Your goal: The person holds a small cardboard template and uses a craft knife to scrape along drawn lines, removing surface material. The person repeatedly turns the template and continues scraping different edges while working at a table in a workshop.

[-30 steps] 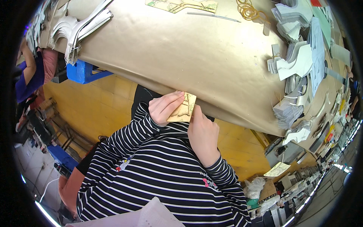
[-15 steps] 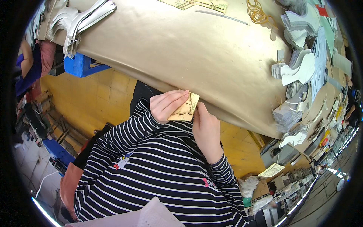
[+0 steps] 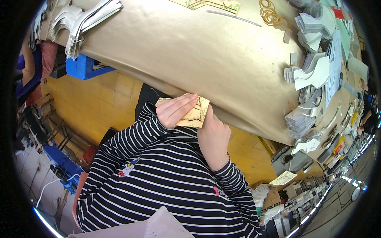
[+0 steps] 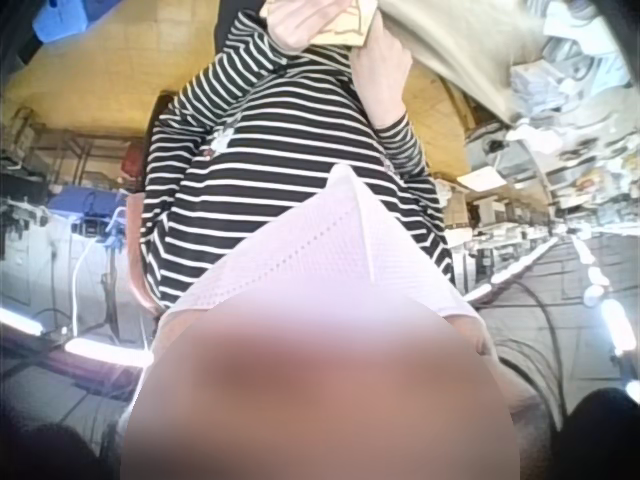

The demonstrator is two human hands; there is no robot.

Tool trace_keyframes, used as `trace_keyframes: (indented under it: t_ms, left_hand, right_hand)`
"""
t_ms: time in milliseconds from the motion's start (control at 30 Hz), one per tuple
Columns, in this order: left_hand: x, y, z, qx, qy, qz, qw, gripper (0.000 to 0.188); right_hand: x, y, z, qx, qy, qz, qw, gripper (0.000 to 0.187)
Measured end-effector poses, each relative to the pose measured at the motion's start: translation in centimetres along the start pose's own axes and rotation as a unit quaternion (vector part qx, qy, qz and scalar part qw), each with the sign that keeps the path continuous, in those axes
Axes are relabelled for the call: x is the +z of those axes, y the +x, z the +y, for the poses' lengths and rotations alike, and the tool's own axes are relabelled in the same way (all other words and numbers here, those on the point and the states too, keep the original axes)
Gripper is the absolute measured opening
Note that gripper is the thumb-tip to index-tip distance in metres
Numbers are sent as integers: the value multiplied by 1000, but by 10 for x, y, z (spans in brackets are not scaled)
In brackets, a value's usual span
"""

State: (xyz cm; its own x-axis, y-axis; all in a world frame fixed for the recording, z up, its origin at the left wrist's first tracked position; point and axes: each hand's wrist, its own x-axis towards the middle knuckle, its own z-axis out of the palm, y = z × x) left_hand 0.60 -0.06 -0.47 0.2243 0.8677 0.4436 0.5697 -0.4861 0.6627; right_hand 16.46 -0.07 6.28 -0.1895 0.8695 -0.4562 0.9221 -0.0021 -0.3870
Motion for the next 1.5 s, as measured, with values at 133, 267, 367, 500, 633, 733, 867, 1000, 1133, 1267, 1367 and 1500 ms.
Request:
trace_keyframes:
  t_ms: [133,267,367,500,633,733,867,1000,1133,1267,1367,1500]
  left_hand:
    - [1,-1,0,-8,-7,3,1000,31]
    - [1,-3,1,-8,-12,-6,1000,32]
    - [1,-3,2,-14,-22,-13,1000,34]
    - [2,-2,1,-7,-13,-9,1000,33]
    - [3,-1,2,-14,-6,1,1000,33]
    - [5,0,3,-11,-6,11,1000,33]
    - [4,0,2,-13,-7,16,1000,33]
    - [3,-1,3,-25,-14,10,1000,33]
    - [5,-1,4,-25,-14,16,999,32]
    - [6,-1,6,-32,-11,23,999,32]
    - [8,-1,5,-24,-10,29,999,32]
    - [7,-3,5,-28,-12,24,999,31]
  right_hand:
    - [3,3,1,-17,12,9,1000,37]
    - [1,0,4,-11,7,-14,1000,41]
    - [0,-3,6,-7,3,-13,1000,43]
    - [3,-3,6,-5,24,-9,1000,41]
    - [12,2,4,4,47,9,999,34]
    - [16,4,3,-5,87,42,995,29]
    - [11,2,3,4,51,14,999,31]
    - [7,-1,3,17,48,-10,999,32]
    - [13,4,3,-9,66,24,997,30]
    - [17,7,1,-2,88,35,995,25]
    - [16,8,2,-12,106,37,994,24]
    - [10,5,2,-21,106,41,993,26]
